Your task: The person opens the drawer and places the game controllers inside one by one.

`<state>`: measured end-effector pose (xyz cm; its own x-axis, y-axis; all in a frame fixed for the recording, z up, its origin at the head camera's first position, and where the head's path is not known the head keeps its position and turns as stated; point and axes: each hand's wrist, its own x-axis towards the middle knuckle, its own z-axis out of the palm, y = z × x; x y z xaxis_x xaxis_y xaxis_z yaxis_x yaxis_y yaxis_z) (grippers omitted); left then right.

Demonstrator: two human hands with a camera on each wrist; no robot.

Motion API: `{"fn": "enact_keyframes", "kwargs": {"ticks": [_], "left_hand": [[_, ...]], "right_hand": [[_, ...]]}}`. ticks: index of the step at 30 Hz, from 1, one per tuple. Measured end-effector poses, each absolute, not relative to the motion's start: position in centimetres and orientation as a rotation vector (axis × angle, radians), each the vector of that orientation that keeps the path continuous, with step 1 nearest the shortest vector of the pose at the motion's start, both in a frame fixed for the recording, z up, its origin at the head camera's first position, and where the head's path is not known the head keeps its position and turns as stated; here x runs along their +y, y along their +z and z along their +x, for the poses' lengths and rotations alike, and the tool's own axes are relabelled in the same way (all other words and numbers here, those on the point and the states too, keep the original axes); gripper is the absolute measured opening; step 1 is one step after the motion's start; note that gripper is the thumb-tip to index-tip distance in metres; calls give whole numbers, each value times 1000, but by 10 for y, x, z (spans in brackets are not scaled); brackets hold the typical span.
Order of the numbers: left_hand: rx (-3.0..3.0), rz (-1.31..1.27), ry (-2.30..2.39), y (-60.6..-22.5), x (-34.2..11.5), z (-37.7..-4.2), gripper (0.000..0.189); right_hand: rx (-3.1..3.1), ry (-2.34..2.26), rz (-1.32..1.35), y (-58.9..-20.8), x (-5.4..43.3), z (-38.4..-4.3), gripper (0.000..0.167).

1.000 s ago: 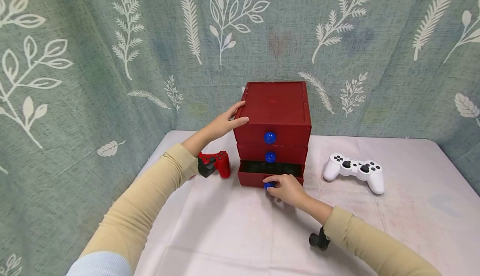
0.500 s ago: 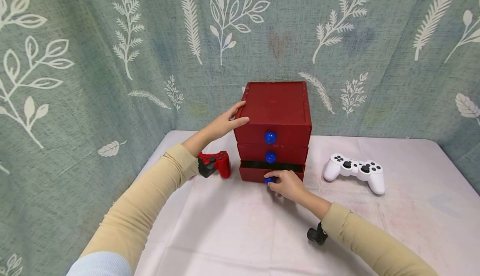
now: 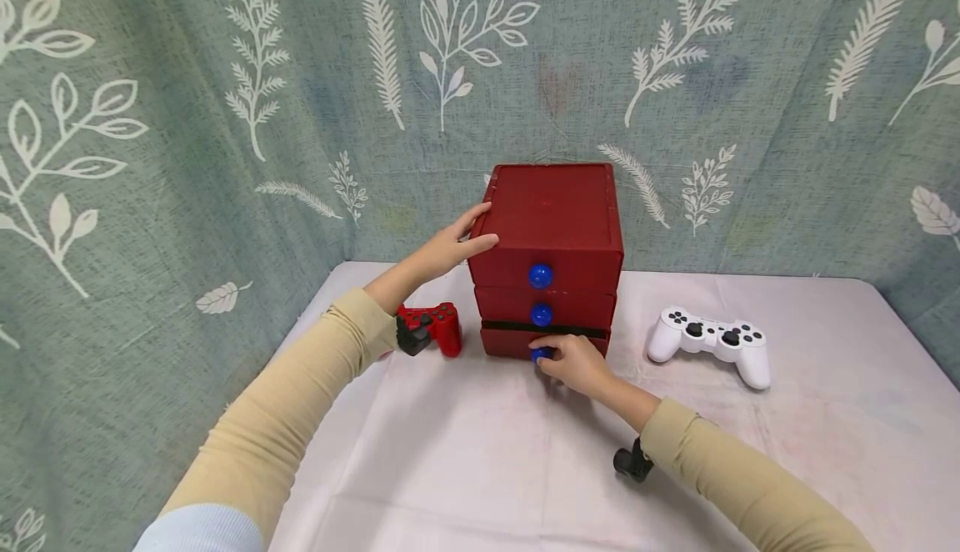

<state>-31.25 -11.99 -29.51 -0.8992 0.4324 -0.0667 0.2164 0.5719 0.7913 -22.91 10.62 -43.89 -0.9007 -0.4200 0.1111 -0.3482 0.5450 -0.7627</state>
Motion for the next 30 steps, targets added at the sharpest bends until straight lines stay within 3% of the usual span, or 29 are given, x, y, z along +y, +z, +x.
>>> {"fn": "enact_keyframes", "kwargs": {"ticks": [30], "left_hand": [[2546, 535, 1230, -294, -120, -312, 73]], "right_hand": [[2757, -1227, -741, -441, 111, -246, 27]]}}
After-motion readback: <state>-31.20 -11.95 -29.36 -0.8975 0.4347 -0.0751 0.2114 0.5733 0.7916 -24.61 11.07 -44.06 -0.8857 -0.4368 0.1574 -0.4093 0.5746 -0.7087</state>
